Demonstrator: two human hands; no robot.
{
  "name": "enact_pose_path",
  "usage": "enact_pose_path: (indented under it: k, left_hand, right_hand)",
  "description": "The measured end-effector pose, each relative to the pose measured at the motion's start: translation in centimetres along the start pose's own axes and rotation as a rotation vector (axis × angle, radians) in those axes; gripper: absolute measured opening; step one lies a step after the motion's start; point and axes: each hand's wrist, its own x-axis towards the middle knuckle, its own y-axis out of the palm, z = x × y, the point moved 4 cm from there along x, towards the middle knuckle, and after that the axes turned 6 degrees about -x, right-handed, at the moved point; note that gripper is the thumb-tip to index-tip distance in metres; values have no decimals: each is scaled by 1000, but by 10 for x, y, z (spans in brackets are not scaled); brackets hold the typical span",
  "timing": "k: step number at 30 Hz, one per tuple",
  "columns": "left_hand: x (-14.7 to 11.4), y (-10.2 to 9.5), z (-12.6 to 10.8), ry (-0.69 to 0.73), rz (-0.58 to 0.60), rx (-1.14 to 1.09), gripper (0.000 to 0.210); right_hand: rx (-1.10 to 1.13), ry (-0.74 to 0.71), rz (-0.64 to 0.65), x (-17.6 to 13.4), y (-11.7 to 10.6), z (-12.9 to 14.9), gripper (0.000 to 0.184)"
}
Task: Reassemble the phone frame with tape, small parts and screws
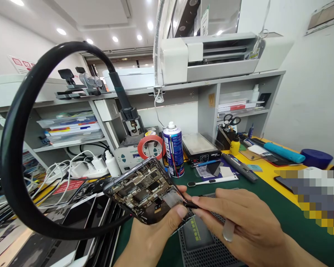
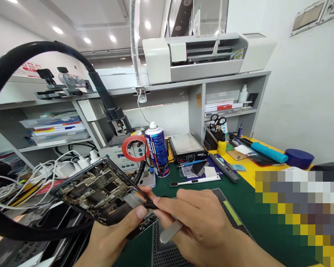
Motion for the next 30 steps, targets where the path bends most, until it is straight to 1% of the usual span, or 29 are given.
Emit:
enact_pose_path:
  k: [4,7,10,17,20,23,26,30]
  left_hand:
    - [0,1,2,-26,12,-55,34]
    - [1,1,2,-27,12,-69,32]
    - [1,0,2,-21,14,-64,33]
    - [2,-1,2,-12,23,-58,33]
    - [4,0,2,-74,2,-141,33]
    - [8,2,1,-164,-50,-272,32]
    - [13,2,-1,-217,-60,-396,29]
    - [18,-2,0,-254,-15,-556,30]
  right_hand:
    - [0,4,-10,0,0,1,28]
    - [-3,13,-14,3,-1,3,22]
    - [-1,35,12,5,-1,3,17]
    - [29,62,39,4,2,-1,21]
    - [40,85,10,5,0,-2,22]
    - [15,121,-18,7,-2,-4,16]
    - [-25,107,30,4,-2,-7,16]
    - [-11,35,197,-5,4,-10,20]
